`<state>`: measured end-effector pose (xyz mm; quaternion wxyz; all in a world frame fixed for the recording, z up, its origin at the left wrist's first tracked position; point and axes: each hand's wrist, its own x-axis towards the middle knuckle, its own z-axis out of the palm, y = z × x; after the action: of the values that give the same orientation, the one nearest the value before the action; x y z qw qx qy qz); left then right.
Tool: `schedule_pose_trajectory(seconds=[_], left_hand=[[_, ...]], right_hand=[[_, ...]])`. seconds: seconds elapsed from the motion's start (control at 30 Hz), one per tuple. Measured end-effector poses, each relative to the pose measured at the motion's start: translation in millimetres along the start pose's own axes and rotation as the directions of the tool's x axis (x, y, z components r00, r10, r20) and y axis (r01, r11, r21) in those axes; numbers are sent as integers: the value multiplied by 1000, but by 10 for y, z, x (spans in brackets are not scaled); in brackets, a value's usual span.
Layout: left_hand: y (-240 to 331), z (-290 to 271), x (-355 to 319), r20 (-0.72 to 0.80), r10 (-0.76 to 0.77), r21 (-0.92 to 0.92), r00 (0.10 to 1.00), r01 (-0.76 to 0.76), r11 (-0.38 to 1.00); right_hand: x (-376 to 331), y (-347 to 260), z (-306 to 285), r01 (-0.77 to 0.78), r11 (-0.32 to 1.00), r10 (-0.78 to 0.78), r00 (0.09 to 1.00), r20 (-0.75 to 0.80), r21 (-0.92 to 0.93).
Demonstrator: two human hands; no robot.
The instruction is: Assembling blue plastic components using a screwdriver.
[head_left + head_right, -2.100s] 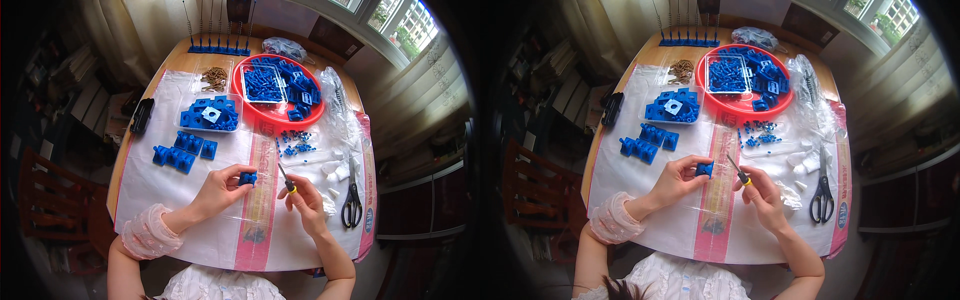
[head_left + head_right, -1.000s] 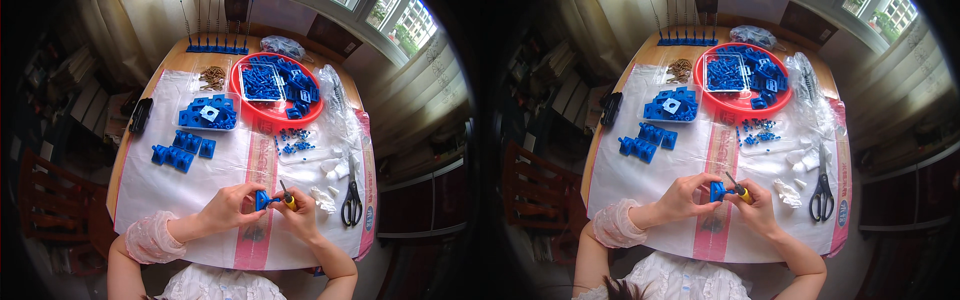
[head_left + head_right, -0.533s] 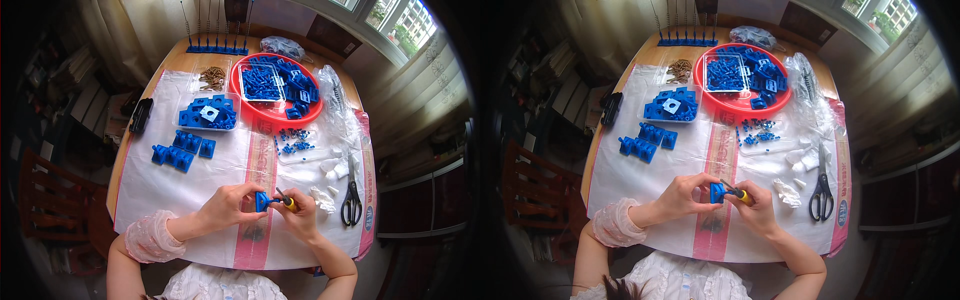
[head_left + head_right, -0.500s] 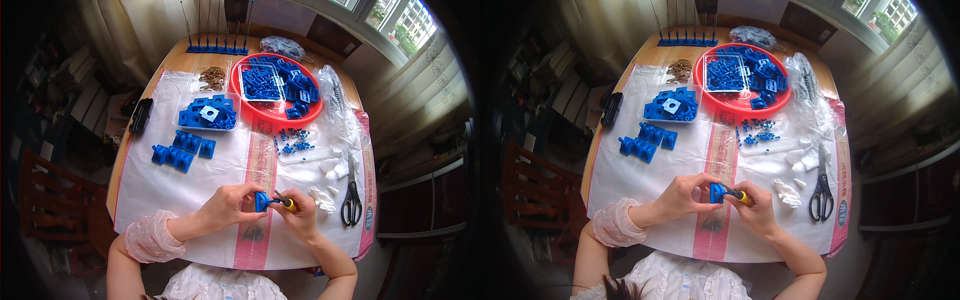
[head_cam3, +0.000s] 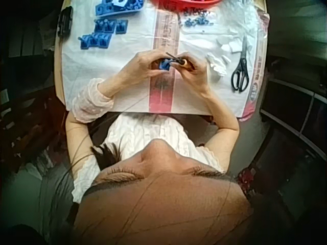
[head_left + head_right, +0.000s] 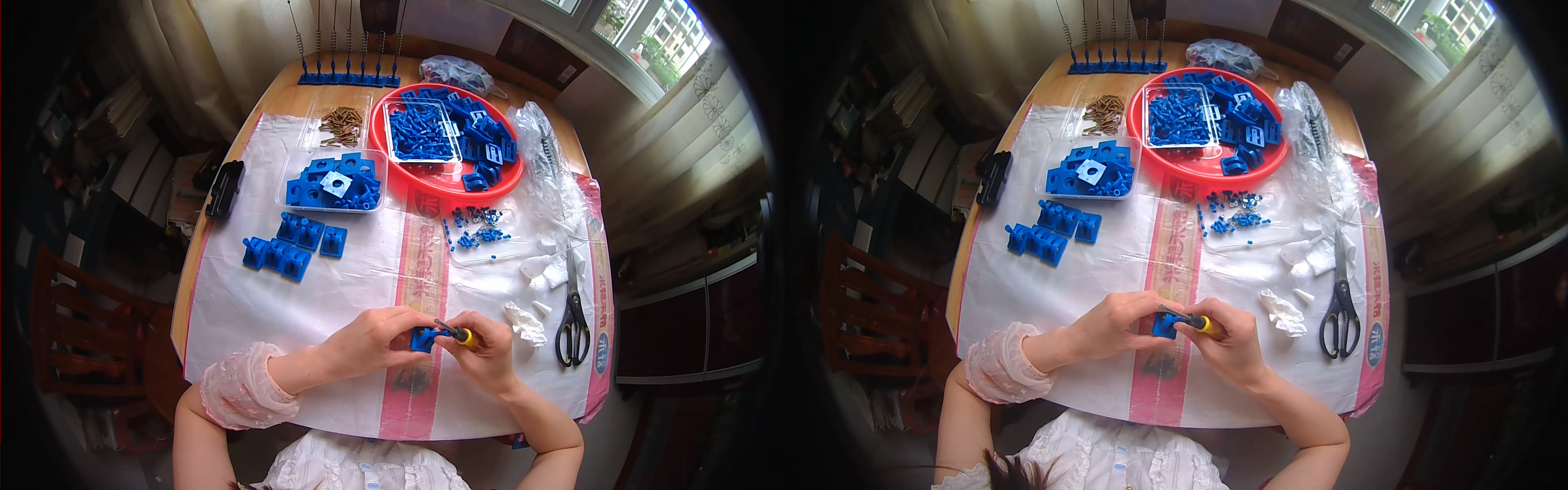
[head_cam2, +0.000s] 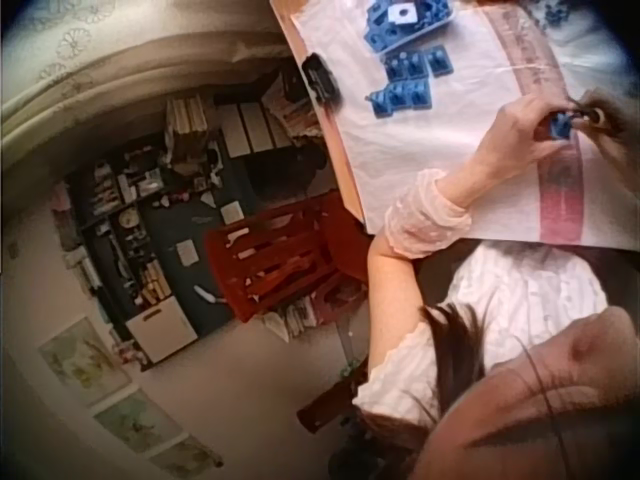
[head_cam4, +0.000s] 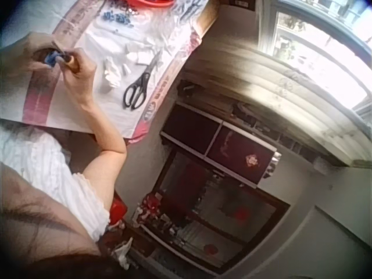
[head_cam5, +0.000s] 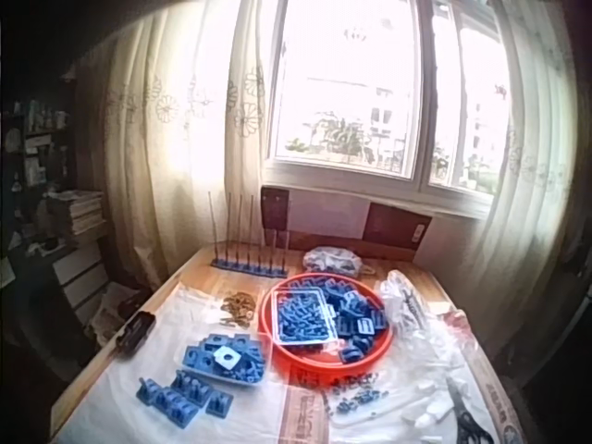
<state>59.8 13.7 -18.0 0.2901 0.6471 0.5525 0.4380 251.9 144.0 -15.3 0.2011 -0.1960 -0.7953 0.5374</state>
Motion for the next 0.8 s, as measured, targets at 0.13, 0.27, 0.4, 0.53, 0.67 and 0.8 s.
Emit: schedule_pose_trajectory(seconds=[0.13,0.27,0.4,0.53,0.67,0.8], left_hand=[[8,6,-13,20,-59,-14,998,60,998],[-12,9,-9,9,-47,-10,999,47,999],[26,10,9,-32,-34,14,999,34,999],[15,63,6,-67,7,0,998,-7,1000],[5,93,-18,-27,-39,-54,999,37,998],[10,49,9,-82,-31,-30,996,29,999]], right_hand=[[9,-19,-1,5,1000,-5,1000,16,-12],[6,-6,12,-5,1000,5,1000,4,-5],[17,-22,14,2,1000,-2,1000,13,-4],[5,-22,39,76,997,-75,996,44,-18],[14,-76,51,159,987,-156,985,66,-38],[7,-40,106,158,986,-159,987,2,43]])
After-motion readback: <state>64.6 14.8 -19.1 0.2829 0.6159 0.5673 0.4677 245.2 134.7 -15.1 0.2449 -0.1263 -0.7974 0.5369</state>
